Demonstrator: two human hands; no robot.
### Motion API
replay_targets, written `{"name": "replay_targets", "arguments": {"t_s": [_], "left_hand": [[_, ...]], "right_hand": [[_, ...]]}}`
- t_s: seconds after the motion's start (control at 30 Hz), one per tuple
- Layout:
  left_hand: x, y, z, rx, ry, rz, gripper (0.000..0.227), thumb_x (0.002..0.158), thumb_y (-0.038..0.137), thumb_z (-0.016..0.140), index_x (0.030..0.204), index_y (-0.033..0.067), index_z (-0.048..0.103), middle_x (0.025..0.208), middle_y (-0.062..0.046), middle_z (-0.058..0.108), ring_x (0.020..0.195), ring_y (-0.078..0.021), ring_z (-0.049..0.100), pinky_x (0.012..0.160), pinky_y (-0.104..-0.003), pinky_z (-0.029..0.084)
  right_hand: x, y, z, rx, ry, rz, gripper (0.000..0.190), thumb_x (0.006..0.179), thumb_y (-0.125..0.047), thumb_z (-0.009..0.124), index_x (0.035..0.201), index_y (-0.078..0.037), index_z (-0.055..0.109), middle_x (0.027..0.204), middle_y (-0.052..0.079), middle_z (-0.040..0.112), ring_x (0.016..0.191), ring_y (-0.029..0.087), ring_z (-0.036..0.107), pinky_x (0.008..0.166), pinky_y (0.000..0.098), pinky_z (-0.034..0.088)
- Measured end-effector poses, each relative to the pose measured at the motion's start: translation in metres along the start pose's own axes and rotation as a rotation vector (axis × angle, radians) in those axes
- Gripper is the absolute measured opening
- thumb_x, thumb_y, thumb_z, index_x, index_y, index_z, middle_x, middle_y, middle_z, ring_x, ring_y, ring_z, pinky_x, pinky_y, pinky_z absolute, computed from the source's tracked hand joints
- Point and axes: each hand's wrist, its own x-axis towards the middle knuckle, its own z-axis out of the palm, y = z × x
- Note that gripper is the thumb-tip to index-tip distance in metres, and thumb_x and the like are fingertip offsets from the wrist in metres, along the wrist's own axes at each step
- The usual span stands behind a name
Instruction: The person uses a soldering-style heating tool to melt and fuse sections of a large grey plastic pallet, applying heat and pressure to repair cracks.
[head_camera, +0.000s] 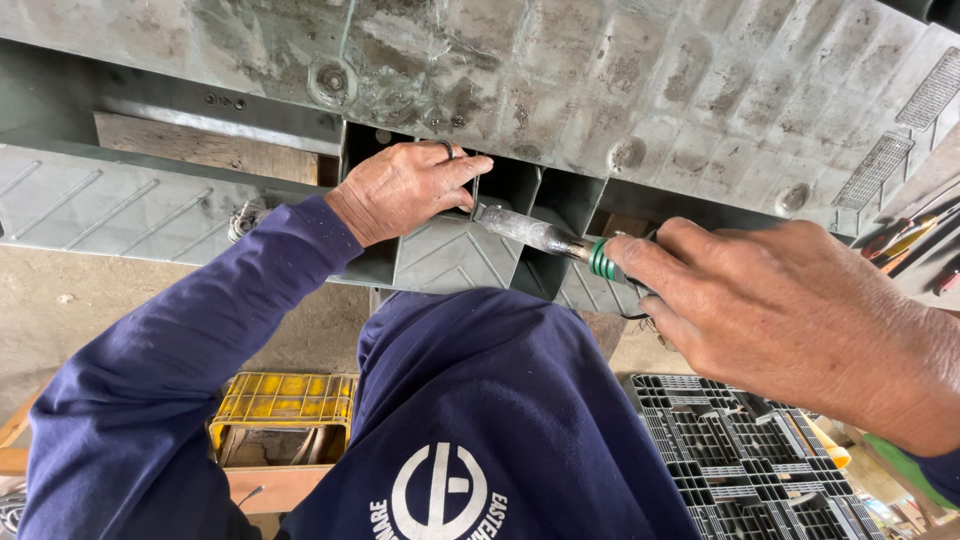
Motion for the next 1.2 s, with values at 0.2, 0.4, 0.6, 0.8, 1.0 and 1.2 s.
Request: {"name": "replay_targets", "arguments": {"t_s": [0.2, 0.4, 0.6, 0.8, 1.0, 1.2], "left_hand": [[-0.001, -0.002, 0.004, 0.019, 0.051, 0.070, 0.046, 0.092, 0.028, 0.076, 0.129, 0.0029, 0.065, 0.109, -0.011, 0.072, 0.098, -0.0259, 0.071, 0.084, -0.034, 0.059], [-0.002, -0.002, 0.003, -0.010, 0.044, 0.062, 0.044, 0.091, 0.026, 0.077, 0.129, 0.0055, 0.067, 0.106, -0.009, 0.072, 0.096, -0.0259, 0.070, 0.086, -0.033, 0.058], [-0.005, -0.001, 0.005, -0.073, 0.043, 0.012, 0.047, 0.090, 0.030, 0.077, 0.130, 0.0071, 0.068, 0.109, -0.011, 0.071, 0.098, -0.0275, 0.068, 0.088, -0.035, 0.058], [0.001, 0.006, 0.000, 0.076, 0.094, 0.156, 0.053, 0.090, 0.029, 0.074, 0.134, 0.0021, 0.061, 0.116, -0.013, 0.072, 0.099, -0.0281, 0.070, 0.088, -0.037, 0.058], [0.003, 0.026, -0.005, -0.188, 0.112, -0.181, 0.013, 0.106, 0.007, 0.060, 0.115, 0.0002, 0.053, 0.088, -0.014, 0.070, 0.079, -0.0291, 0.073, 0.065, -0.035, 0.058], [-0.002, 0.034, 0.015, -0.358, 0.271, -0.514, 0.012, 0.099, 0.007, 0.065, 0.107, -0.0015, 0.065, 0.082, -0.012, 0.074, 0.071, -0.0215, 0.074, 0.065, -0.030, 0.057]], "right_hand": [[-0.008, -0.020, -0.015, 0.407, -0.550, 0.472, 0.061, 0.106, -0.046, 0.051, 0.158, -0.018, 0.036, 0.136, 0.006, 0.059, 0.075, 0.010, 0.071, 0.058, 0.0204, 0.060], [-0.041, -0.071, 0.054, 1.078, -0.078, 0.906, 0.073, 0.081, -0.046, 0.081, 0.143, -0.020, 0.053, 0.093, 0.006, 0.069, 0.059, 0.017, 0.067, 0.052, 0.0339, 0.057], [-0.009, -0.138, 0.147, 1.735, 0.148, 1.034, 0.068, 0.080, -0.029, 0.078, 0.143, -0.014, 0.055, 0.078, 0.008, 0.071, 0.053, 0.019, 0.066, 0.046, 0.0346, 0.055], [0.010, -0.153, 0.168, 1.923, 0.429, 0.713, 0.050, 0.090, -0.025, 0.060, 0.133, 0.000, 0.064, 0.075, 0.009, 0.069, 0.055, 0.013, 0.064, 0.047, 0.0290, 0.053], [0.021, -0.144, 0.172, 1.816, 0.578, 0.547, 0.041, 0.095, -0.024, 0.058, 0.122, 0.006, 0.064, 0.076, 0.005, 0.071, 0.060, 0.009, 0.066, 0.054, 0.0249, 0.053], [0.015, -0.134, 0.164, 2.059, 0.363, 0.610, 0.030, 0.094, -0.027, 0.053, 0.103, -0.002, 0.068, 0.055, 0.006, 0.057, 0.044, 0.013, 0.051, 0.042, 0.0297, 0.041]]}}
